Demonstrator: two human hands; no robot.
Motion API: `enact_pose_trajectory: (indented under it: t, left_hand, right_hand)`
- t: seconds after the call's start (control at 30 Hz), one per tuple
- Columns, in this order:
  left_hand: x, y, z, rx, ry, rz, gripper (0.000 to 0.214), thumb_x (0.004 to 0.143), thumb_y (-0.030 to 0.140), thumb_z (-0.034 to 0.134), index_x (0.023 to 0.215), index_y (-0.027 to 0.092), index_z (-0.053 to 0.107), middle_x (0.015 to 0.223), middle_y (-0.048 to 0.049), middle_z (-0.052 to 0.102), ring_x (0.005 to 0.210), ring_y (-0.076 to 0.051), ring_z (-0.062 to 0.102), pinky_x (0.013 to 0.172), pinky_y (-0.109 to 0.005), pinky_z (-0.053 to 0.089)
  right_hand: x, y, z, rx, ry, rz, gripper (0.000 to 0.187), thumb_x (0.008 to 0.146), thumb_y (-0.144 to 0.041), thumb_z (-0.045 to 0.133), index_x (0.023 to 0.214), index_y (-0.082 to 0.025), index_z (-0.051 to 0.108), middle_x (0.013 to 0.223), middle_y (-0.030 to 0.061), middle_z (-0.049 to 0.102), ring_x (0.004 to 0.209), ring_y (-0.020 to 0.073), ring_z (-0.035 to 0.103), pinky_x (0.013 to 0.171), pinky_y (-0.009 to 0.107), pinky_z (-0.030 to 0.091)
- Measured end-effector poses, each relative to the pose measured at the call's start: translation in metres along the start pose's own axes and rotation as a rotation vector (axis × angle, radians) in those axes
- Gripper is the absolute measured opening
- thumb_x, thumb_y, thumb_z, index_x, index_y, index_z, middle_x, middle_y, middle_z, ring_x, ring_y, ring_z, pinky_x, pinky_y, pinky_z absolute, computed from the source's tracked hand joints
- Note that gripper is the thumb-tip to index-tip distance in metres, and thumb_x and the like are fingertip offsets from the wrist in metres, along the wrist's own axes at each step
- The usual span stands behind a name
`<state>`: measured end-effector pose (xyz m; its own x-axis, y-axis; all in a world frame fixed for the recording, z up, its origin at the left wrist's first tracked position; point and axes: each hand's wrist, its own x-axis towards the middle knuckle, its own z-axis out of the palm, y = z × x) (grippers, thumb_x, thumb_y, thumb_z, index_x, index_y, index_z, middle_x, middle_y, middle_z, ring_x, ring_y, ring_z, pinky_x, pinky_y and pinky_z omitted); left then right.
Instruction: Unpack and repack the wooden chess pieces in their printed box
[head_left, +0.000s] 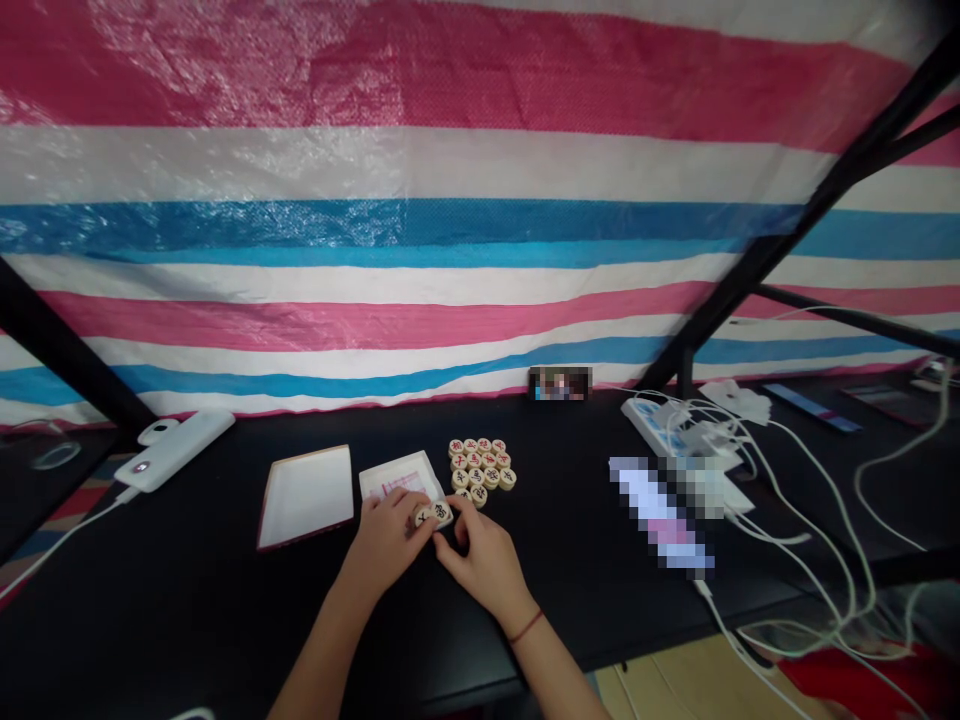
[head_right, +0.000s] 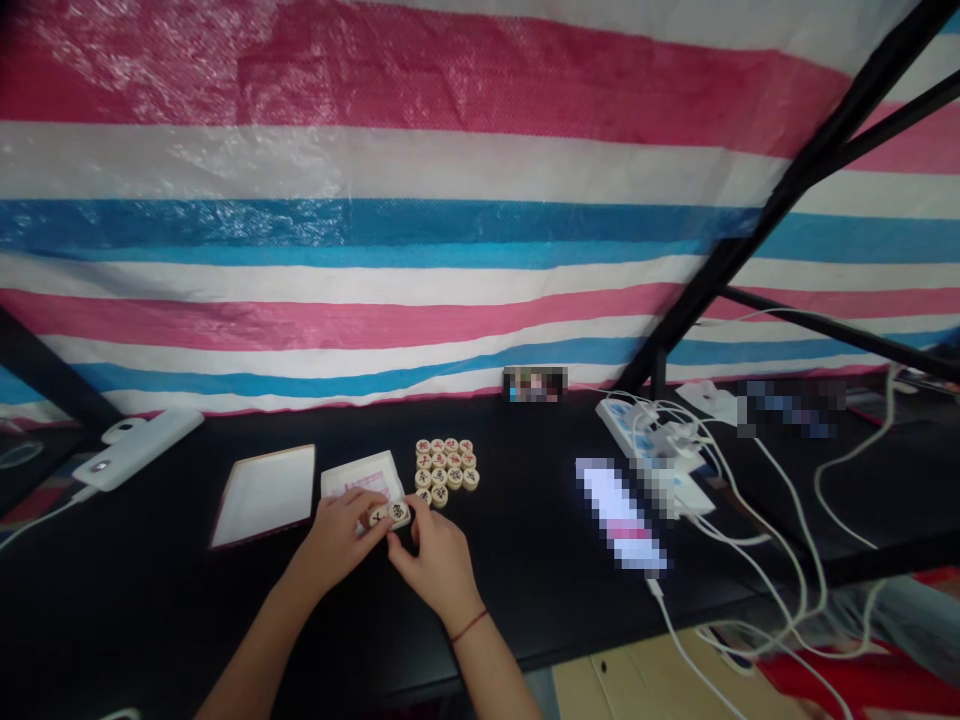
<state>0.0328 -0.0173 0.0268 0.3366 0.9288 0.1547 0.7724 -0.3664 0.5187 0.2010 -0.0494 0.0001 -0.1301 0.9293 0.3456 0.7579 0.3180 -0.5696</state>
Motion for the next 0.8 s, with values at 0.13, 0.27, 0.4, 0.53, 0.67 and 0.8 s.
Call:
enact_pose_trajectory:
  t: [0.13,0.27,0.4,0.53,0.67,0.8]
  left_hand:
    - [0.001,-0.002,-0.001,-0.072,0.103,0.014,0.017,0.086,0.030,0.057,0.100,0.023,0.065,0.100,-0.0039,0.069,0.093,-0.022,0.063,0.087,-0.040,0.043]
    - [0.000,0.007,-0.003,-0.278,0.081,0.157,0.018,0.086,0.029,0.058,0.101,0.025,0.067,0.101,-0.0031,0.070,0.096,-0.019,0.064,0.088,-0.034,0.049]
    - [-0.003,0.013,0.004,-0.365,0.073,0.202,0.023,0.087,0.031,0.059,0.108,0.026,0.068,0.105,-0.0030,0.071,0.098,-0.018,0.065,0.090,-0.032,0.051]
    - [-0.004,0.010,0.010,-0.352,0.132,0.163,0.028,0.089,0.033,0.056,0.115,0.025,0.065,0.109,-0.0039,0.070,0.101,-0.019,0.065,0.092,-0.034,0.051]
    - [-0.002,0.006,0.008,-0.359,0.176,0.130,0.029,0.093,0.031,0.050,0.119,0.024,0.061,0.110,-0.0052,0.068,0.102,-0.019,0.063,0.093,-0.034,0.050]
    - [0.001,0.004,0.006,-0.356,0.299,0.096,0.024,0.094,0.027,0.044,0.107,0.022,0.064,0.106,-0.0074,0.064,0.100,-0.019,0.061,0.088,-0.033,0.051]
  right_hand:
    - [-0.001,-0.002,-0.003,0.065,0.119,-0.038,0.025,0.083,-0.026,0.054,0.106,-0.020,0.058,0.063,-0.0043,0.051,0.059,0.0127,0.054,0.062,0.023,0.046]
    - [-0.001,-0.002,-0.004,0.112,0.153,-0.119,0.027,0.083,-0.023,0.056,0.110,-0.019,0.057,0.079,0.0020,0.062,0.072,0.0156,0.060,0.069,0.026,0.051]
    - [-0.003,0.000,-0.004,0.130,0.193,-0.182,0.025,0.086,-0.022,0.055,0.111,-0.019,0.057,0.093,0.0077,0.067,0.084,0.0188,0.064,0.075,0.030,0.053]
    - [-0.003,-0.001,-0.005,0.140,0.209,-0.210,0.027,0.088,-0.020,0.055,0.115,-0.020,0.058,0.100,0.0082,0.068,0.092,0.0190,0.064,0.081,0.032,0.054]
    - [-0.001,-0.003,-0.006,0.128,0.280,-0.184,0.027,0.087,-0.017,0.053,0.113,-0.020,0.060,0.100,0.0084,0.067,0.093,0.0202,0.062,0.083,0.035,0.053]
    - [0.000,0.012,-0.010,0.019,0.451,-0.063,0.027,0.085,-0.018,0.051,0.110,-0.019,0.061,0.100,0.0104,0.064,0.095,0.0242,0.058,0.085,0.042,0.049]
